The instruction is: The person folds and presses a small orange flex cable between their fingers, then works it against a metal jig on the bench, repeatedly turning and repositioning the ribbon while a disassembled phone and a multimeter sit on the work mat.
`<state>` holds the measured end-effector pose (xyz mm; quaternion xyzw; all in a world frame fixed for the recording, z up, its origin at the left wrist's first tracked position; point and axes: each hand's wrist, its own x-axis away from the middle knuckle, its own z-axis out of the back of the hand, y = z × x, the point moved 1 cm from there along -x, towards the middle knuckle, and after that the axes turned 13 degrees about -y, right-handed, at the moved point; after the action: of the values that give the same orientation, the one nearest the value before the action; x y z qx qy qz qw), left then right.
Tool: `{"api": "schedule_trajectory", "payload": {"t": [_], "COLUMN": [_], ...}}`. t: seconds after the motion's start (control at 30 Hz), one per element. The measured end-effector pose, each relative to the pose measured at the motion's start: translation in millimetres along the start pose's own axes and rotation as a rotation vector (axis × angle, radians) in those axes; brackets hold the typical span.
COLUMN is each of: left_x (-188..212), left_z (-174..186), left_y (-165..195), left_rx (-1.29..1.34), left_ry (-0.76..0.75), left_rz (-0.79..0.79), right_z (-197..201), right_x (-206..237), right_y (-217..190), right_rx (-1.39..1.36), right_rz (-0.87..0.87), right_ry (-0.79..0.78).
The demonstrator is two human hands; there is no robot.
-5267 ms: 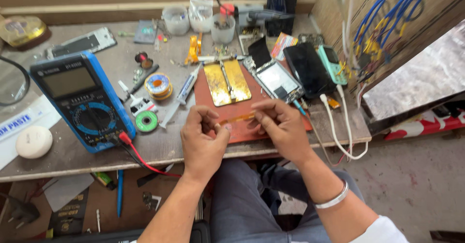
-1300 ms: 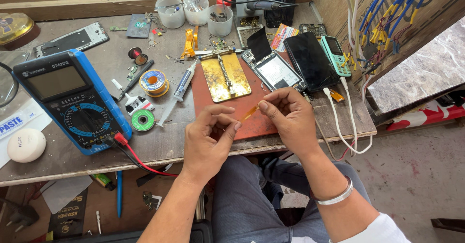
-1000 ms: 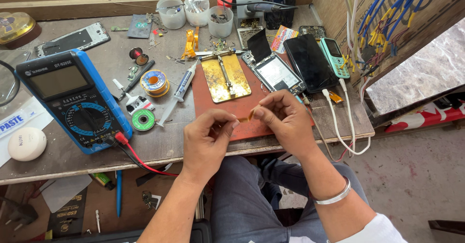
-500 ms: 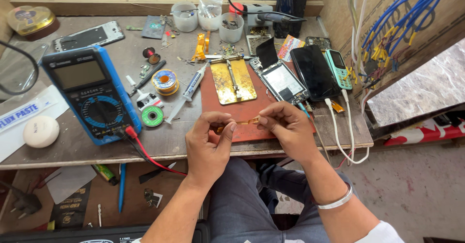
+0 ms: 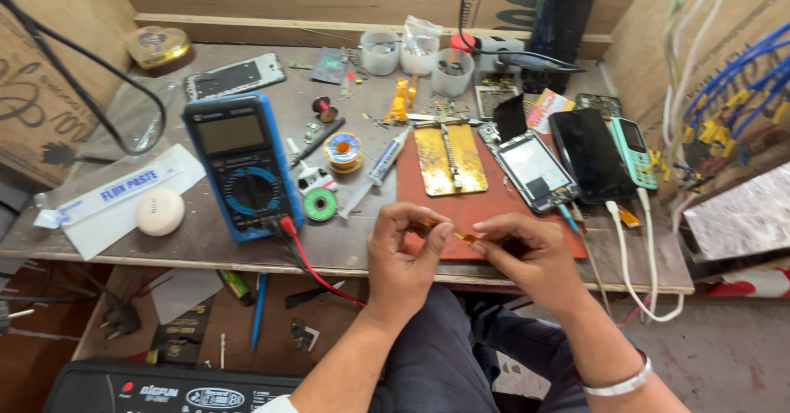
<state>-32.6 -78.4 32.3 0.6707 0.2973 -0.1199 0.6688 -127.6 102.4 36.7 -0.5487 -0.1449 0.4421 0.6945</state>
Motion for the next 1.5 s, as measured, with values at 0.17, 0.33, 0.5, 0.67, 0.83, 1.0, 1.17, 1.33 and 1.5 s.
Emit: {"api": "schedule_trajectory", "payload": {"t": [0.17,0.33,0.5,0.67,0.83,1.0,1.17,1.33,1.5], "left_x": [-2.3,-1.5,-0.5,-1.1,-3.4,-5.2,-7.7,-8.0,-8.1], "left_z": [2.1,3.9,6.9,7.9,3.8,1.4,0.5,0.2,0.0], "left_y": [-5.0,-7.3,-7.9,-5.2,2.8,11.3,15.3,13.4,12.3], "left_rx": [0.188,0.172,0.204,0.117,-0.017,-0.178,-0.197,-0.199,-0.156], "left_ry": [-0.033,-0.04,-0.011,0.006,0.061,0.049,0.018,0.038,0.053], "left_rz": [0.016,0.091,0.079,0.008,0.013,0.073,0.113,0.164,0.183], "right_z": [-9.5,-20.9,-27.0,-24.2,-22.8,-19.3,-15.9,-18.2,-17.8], "right_x": [-6.7,-10.5,-11.1,-7.2,-3.5,-0.4,-0.6,1.0,0.8], "right_y": [-13.7,-12.6,-6.7,1.9,12.7,18.9,18.3,17.1,16.7], "right_rx": [0.193,0.01,0.003,-0.043,-0.132,-0.181,-0.209,-0.154,-0.174], "right_rz": [0.005,-0.072,-0.096,-0.063,-0.028,0.008,0.012,0.015,0.016], "right_ry": [-0.047,-0.022,0.007,0.078,0.08,0.201,0.287,0.3,0.27]}}
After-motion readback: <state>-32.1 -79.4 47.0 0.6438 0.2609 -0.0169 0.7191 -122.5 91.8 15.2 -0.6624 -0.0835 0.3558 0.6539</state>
